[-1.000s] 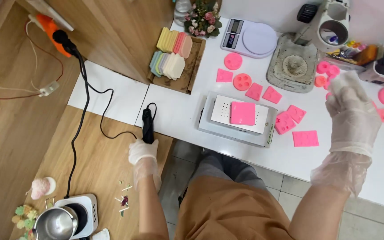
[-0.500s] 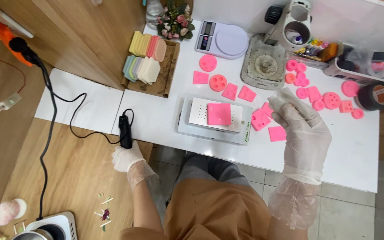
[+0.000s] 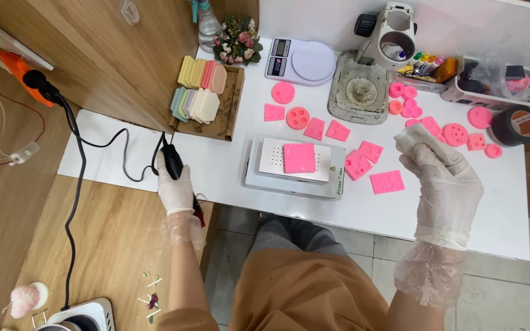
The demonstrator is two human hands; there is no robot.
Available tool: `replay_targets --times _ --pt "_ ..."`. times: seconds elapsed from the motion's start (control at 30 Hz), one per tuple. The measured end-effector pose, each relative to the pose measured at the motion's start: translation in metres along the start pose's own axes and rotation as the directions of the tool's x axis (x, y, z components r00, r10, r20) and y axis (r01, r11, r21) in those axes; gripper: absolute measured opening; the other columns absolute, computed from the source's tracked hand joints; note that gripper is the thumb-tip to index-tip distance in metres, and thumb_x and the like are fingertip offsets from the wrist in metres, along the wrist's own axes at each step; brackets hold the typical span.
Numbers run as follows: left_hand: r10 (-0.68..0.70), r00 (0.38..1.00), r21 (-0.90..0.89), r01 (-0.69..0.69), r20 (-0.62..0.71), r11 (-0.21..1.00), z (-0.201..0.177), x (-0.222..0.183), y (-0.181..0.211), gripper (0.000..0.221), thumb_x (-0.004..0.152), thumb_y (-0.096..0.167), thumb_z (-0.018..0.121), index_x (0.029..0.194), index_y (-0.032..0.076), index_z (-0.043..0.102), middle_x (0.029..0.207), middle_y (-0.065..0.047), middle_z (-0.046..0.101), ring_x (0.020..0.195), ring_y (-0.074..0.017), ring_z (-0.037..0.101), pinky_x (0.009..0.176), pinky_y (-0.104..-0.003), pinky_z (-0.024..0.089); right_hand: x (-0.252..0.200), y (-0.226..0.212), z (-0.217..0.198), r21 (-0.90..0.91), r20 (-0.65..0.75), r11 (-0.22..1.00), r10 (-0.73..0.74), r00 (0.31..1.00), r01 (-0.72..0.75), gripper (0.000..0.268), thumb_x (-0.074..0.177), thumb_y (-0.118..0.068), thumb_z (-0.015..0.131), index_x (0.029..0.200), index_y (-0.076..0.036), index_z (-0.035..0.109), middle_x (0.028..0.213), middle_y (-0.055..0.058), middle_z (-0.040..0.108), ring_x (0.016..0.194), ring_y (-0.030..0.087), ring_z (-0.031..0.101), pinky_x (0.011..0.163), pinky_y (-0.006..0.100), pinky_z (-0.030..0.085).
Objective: Cleaning wax residues from silicone molds using a heat gun and fingers.
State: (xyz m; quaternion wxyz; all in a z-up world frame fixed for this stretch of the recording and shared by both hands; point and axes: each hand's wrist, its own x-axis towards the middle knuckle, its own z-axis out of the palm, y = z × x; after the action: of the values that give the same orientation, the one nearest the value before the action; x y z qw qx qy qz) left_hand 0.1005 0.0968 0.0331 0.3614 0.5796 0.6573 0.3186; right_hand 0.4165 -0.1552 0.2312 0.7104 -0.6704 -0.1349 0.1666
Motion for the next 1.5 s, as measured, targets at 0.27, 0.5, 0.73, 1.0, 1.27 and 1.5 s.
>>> replay_targets --times 0.27,0.5,0.73,1.0,1.27,1.5 --pt "0.094 0.995 -0.740 -0.091 -0.038 0.666 0.021 -0.066 0.103 0.072 0.094 -0.007 0.066 0.159 0.009 0.037 0.139 -0.012 0.060 0.119 -0.0226 0.059 0.101 -0.035 0.050 0.008 0.014 -0.003 0.078 0.035 0.997 0.014 0.999 -0.016 0.023 0.099 -0.003 0.065 0.120 0.006 0.069 0.115 0.015 0.075 0.103 0.022 0.077 0.089 0.029 0.064" --pt "0.317 0.948 -0.786 -0.214 -0.025 0.579 0.057 -0.075 0.164 0.079 0.092 -0.008 0.073 0.154 0.006 0.028 0.132 -0.008 0.058 0.116 -0.0165 0.060 0.103 -0.030 0.050 0.009 0.024 -0.016 0.089 0.032 0.996 -0.019 0.999 0.016 0.026 0.099 -0.004 0.066 0.122 0.008 0.068 0.115 0.016 0.075 0.103 0.021 0.076 0.088 0.029 0.064" --pt "0.376 0.925 -0.842 -0.158 0.057 0.515 0.088 -0.061 0.160 0.051 0.099 -0.005 0.074 0.141 -0.002 0.046 0.117 -0.009 0.059 0.108 -0.0172 0.061 0.101 -0.032 0.053 0.008 0.019 -0.023 0.137 0.022 0.990 0.016 1.000 -0.019 0.027 0.098 -0.005 0.067 0.122 0.008 0.068 0.114 0.015 0.075 0.102 0.021 0.076 0.087 0.028 0.064" --pt "0.337 0.942 -0.903 -0.142 0.004 0.406 0.095 -0.049 0.161 0.063 0.096 -0.013 0.067 0.148 0.007 0.038 0.131 -0.010 0.059 0.113 -0.0172 0.061 0.105 -0.033 0.053 0.018 0.033 -0.033 0.179 0.010 0.983 0.048 0.999 -0.049 0.027 0.098 -0.006 0.067 0.122 0.006 0.070 0.111 0.014 0.076 0.099 0.019 0.076 0.085 0.027 0.063" --pt "0.331 0.942 -0.879 -0.200 -0.051 0.432 0.099 -0.044 0.158 0.066 0.096 -0.014 0.067 0.151 0.007 0.037 0.131 -0.009 0.058 0.112 -0.0171 0.060 0.104 -0.032 0.053 0.023 0.042 -0.037 0.165 0.020 0.985 0.040 0.999 -0.043 0.028 0.098 -0.006 0.066 0.124 0.005 0.070 0.114 0.012 0.076 0.099 0.017 0.075 0.085 0.026 0.063" --pt "0.346 0.938 -0.888 -0.182 -0.027 0.423 0.098 -0.050 0.162 0.070 0.094 -0.015 0.066 0.152 0.008 0.035 0.129 -0.009 0.057 0.110 -0.0173 0.059 0.104 -0.032 0.052 0.021 0.040 -0.037 0.177 0.026 0.983 0.037 0.999 -0.041 0.028 0.098 -0.005 0.066 0.124 0.005 0.070 0.117 0.011 0.075 0.101 0.017 0.075 0.086 0.026 0.063"
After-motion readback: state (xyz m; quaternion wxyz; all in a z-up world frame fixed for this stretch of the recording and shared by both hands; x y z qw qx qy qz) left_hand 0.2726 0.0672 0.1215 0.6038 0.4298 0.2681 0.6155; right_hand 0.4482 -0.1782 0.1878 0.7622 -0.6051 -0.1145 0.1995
